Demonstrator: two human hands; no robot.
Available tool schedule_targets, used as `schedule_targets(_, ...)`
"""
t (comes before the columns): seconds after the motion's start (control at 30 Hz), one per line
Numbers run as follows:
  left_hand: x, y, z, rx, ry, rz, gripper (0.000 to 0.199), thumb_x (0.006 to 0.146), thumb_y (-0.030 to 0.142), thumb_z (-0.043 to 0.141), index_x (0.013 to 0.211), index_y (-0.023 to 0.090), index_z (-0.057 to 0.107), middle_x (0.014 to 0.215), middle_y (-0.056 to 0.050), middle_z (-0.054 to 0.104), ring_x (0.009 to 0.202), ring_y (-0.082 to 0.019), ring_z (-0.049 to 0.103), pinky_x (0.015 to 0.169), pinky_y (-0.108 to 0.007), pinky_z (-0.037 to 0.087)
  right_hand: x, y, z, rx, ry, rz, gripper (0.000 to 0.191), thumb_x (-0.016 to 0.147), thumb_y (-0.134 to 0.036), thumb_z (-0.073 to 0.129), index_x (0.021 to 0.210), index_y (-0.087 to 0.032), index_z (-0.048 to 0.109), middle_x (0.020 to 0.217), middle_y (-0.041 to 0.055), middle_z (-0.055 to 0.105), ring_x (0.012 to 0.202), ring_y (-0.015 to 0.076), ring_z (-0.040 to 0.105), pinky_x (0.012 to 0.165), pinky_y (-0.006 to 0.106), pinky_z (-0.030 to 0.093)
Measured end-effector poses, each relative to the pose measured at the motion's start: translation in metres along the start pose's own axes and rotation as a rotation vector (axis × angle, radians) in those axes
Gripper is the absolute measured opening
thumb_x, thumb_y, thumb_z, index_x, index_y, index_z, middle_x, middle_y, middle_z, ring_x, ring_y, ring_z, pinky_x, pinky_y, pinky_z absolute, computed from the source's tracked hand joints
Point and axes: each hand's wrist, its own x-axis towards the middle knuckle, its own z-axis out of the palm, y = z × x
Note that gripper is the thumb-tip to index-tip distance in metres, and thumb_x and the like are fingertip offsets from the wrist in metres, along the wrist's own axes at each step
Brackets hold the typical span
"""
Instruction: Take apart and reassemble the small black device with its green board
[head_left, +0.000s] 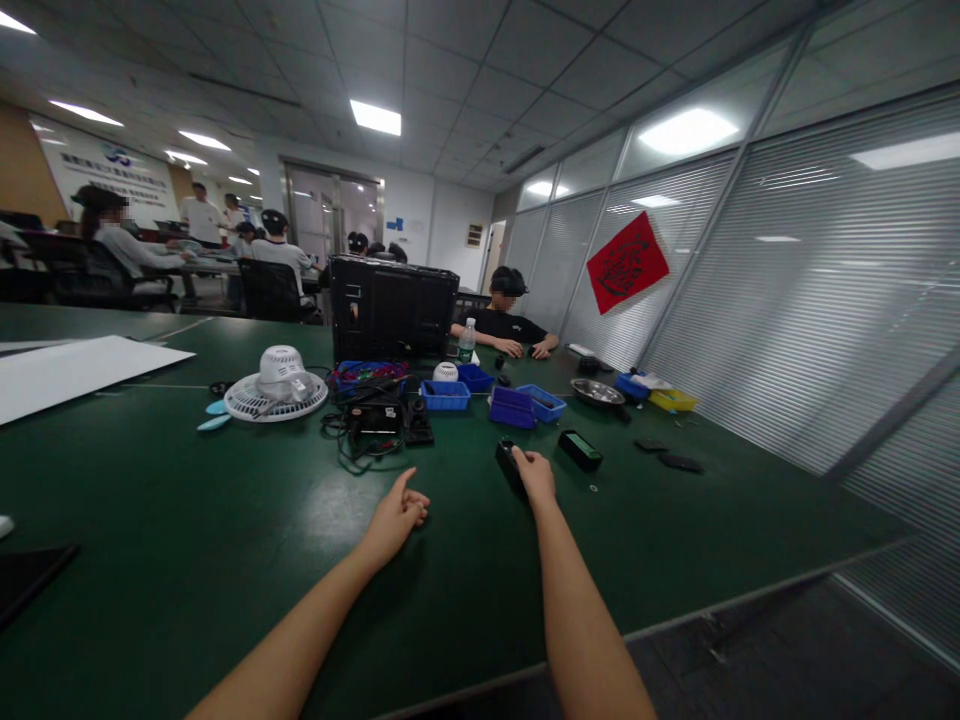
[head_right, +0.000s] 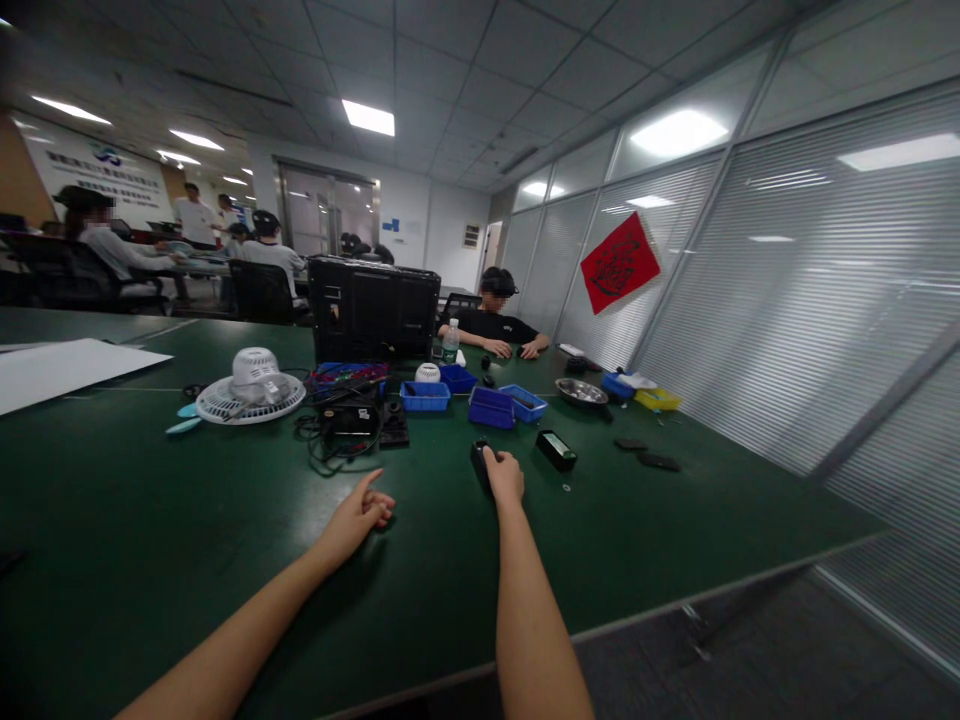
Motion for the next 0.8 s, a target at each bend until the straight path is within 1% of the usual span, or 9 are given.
schedule_targets(0.07, 0.0, -0.001, 0.0, 0.003, -0.001, 0.004, 0.064, 0.072, 0.016, 0.047, 0.132, 0.015, 0.025, 0.083, -0.003, 0.059, 0.066, -0.011, 0.057, 0.062, -0.025, 0.048, -0.004, -0.004, -0.002, -0.02, -0.023, 0.004, 0.068, 0.073, -0.063, 0.041, 0.119, -0.014, 0.05, 0.113, 0.0147, 0.058, 0.101, 0.0252, 0.055, 0.079, 0.033, 0.043)
schedule_targets(0.13, 0.0, -0.001, 0.0, 0.003, -0.004, 0.011, 0.064, 0.073, 0.016, 0.047, 0.132, 0.014, 0.025, 0.084, -0.003, 0.058, 0.067, -0.011, 0.057, 0.062, -0.025, 0.049, -0.009, -0.008, -0.004, -0.089, -0.039, 0.004, 0.071, 0.068, -0.061, 0.049, 0.122, -0.015, 0.047, 0.113, 0.0152, 0.057, 0.103, 0.0274, 0.054, 0.08, 0.036, 0.042)
schedule_targets(0.3, 0.0, 0.0, 0.0, -0.002, -0.011, 0.01, 0.063, 0.072, 0.015, 0.047, 0.132, 0.015, 0.025, 0.084, -0.002, 0.058, 0.067, -0.01, 0.057, 0.062, -0.023, 0.048, -0.016, -0.013, -0.007, -0.141, -0.077, 0.009, 0.052, 0.07, -0.05, 0.052, 0.111, -0.017, 0.054, 0.107, 0.0127, 0.06, 0.098, 0.0263, 0.057, 0.073, 0.034, 0.044)
schedule_targets(0.47, 0.0, -0.001, 0.0, 0.004, -0.004, 0.006, 0.063, 0.073, 0.015, 0.047, 0.132, 0.015, 0.026, 0.083, -0.002, 0.058, 0.067, -0.01, 0.057, 0.061, -0.022, 0.048, -0.019, -0.018, -0.011, -0.097, -0.032, 0.057, 0.047, 0.072, -0.05, 0.049, 0.106, -0.019, 0.057, 0.102, 0.0121, 0.061, 0.094, 0.0269, 0.057, 0.07, 0.035, 0.044)
schedule_targets(0.53, 0.001, -0.002, 0.0, 0.002, 0.0, 0.01, 0.063, 0.073, 0.015, 0.047, 0.132, 0.016, 0.026, 0.083, -0.002, 0.059, 0.067, -0.01, 0.057, 0.061, -0.022, 0.048, -0.023, -0.022, -0.015, -0.074, 0.057, 0.042, 0.047, 0.073, -0.05, 0.048, 0.105, -0.017, 0.058, 0.101, 0.0134, 0.061, 0.096, 0.0281, 0.055, 0.074, 0.036, 0.043)
schedule_targets(0.67, 0.002, -0.003, 0.0, 0.002, 0.0, 0.01, 0.063, 0.072, 0.015, 0.048, 0.132, 0.016, 0.027, 0.084, -0.002, 0.059, 0.066, -0.01, 0.057, 0.061, -0.022, 0.048, -0.035, -0.027, -0.02, 0.024, 0.425, -0.14, 0.05, 0.076, -0.048, 0.045, 0.111, -0.012, 0.053, 0.111, 0.0163, 0.054, 0.107, 0.0286, 0.045, 0.089, 0.037, 0.035)
schedule_targets(0.7, 0.002, -0.003, 0.0, 0.005, -0.001, 0.01, 0.063, 0.072, 0.015, 0.048, 0.132, 0.015, 0.027, 0.083, -0.002, 0.059, 0.066, -0.01, 0.057, 0.061, -0.022, 0.048, -0.037, -0.028, -0.021, 0.069, 0.491, -0.196, 0.051, 0.077, -0.047, 0.045, 0.113, -0.012, 0.052, 0.113, 0.0161, 0.053, 0.108, 0.0276, 0.044, 0.092, 0.036, 0.033)
schedule_targets(0.73, 0.002, -0.003, 0.0, 0.008, -0.002, 0.011, 0.063, 0.072, 0.015, 0.047, 0.132, 0.015, 0.026, 0.083, -0.003, 0.059, 0.066, -0.01, 0.057, 0.061, -0.022, 0.048, -0.04, -0.03, -0.02, 0.129, 0.525, -0.245, 0.051, 0.077, -0.047, 0.045, 0.113, -0.012, 0.051, 0.114, 0.0155, 0.052, 0.108, 0.0265, 0.044, 0.093, 0.035, 0.033)
schedule_targets(0.8, 0.002, -0.002, 0.0, 0.012, -0.008, 0.013, 0.063, 0.072, 0.015, 0.047, 0.132, 0.015, 0.027, 0.084, -0.003, 0.059, 0.066, -0.01, 0.057, 0.061, -0.023, 0.048, -0.043, -0.033, -0.014, 0.296, 0.493, -0.307, 0.051, 0.078, -0.047, 0.044, 0.116, -0.012, 0.048, 0.111, 0.0135, 0.053, 0.103, 0.0238, 0.048, 0.089, 0.033, 0.038)
